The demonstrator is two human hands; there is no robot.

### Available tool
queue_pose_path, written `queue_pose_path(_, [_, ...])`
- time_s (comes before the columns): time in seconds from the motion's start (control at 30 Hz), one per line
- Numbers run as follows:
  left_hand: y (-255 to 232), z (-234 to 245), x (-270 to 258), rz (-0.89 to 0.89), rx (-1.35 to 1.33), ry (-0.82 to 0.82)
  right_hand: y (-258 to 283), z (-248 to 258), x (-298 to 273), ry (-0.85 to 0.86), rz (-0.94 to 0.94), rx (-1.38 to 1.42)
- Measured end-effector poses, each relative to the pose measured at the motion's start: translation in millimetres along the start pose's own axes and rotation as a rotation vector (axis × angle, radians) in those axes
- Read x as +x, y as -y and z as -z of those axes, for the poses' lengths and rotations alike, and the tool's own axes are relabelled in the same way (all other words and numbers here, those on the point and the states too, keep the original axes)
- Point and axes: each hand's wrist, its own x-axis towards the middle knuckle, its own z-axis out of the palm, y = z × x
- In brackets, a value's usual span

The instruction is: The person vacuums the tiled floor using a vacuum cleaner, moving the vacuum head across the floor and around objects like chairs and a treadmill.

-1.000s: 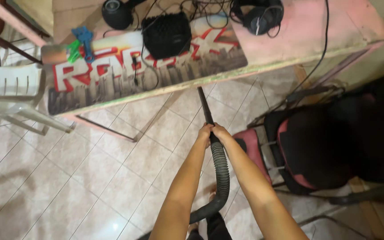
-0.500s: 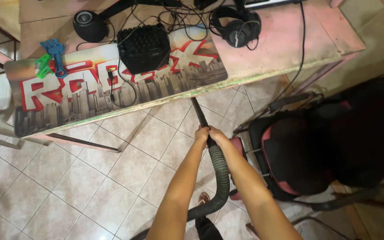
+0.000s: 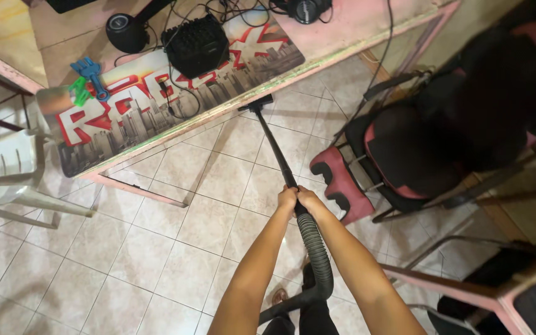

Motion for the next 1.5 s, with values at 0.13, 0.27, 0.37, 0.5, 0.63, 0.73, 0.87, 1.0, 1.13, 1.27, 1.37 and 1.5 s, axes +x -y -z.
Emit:
queue_pose_path(0.13, [19.3,-17.3,-34.6,0.011,0.208,-0.043,-26.4,22.9,-35.0,-0.073,0.028,0.108])
queue_pose_path(0.27, [25.3,-46.4,-61.0,0.036,0.459,-0.027,-37.2,56.8,-58.4,-0.175,0.005,0.144])
queue_pose_path(0.37, [17.8,-70.2,-68.4,0.005,0.550,0.052,-34.8,75.5,-64.2,-0.158,0.012,0.272])
queue_pose_path(0.5, [-7.3,-91.5,-50.6,0.019,0.705,0.101,-22.7,89.3,-48.7,-0.179,0.046,0.386])
queue_pose_path(0.63, [-34.2,-112.1,-19.5,-0.009,0.803,0.109,-1.2,94.9,-15.7,-0.173,0.086,0.560])
queue_pose_path(0.73, [-55.6,-132.1,7.5,-0.016,0.823,0.111,23.8,109.0,13.1,-0.154,0.122,0.662])
queue_pose_path(0.87, [-79.7,-175.3,50.0,-0.148,0.869,0.103,62.9,137.5,60.5,-0.118,0.156,0.741])
queue_pose_path(1.0, [-103.6,-211.0,81.8,-0.118,0.991,0.118,84.1,165.7,105.4,-0.108,0.142,0.793])
queue_pose_path(1.13, [-105.4,-242.6,132.1,-0.071,0.960,0.115,109.5,187.8,145.1,-0.091,0.107,0.805])
queue_pose_path(1.27, [-97.5,-268.2,210.4,-0.160,0.954,0.143,147.4,211.7,186.5,-0.115,0.082,0.787])
queue_pose_path(1.37, [-100.8,-287.9,259.0,-0.283,1.228,0.290,173.7,223.4,218.3,-0.179,-0.022,0.769])
queue_pose_path(1.5, [-114.4,-299.1,311.2,-0.153,0.887,0.145,203.4,230.6,263.1,-0.157,0.166,0.567])
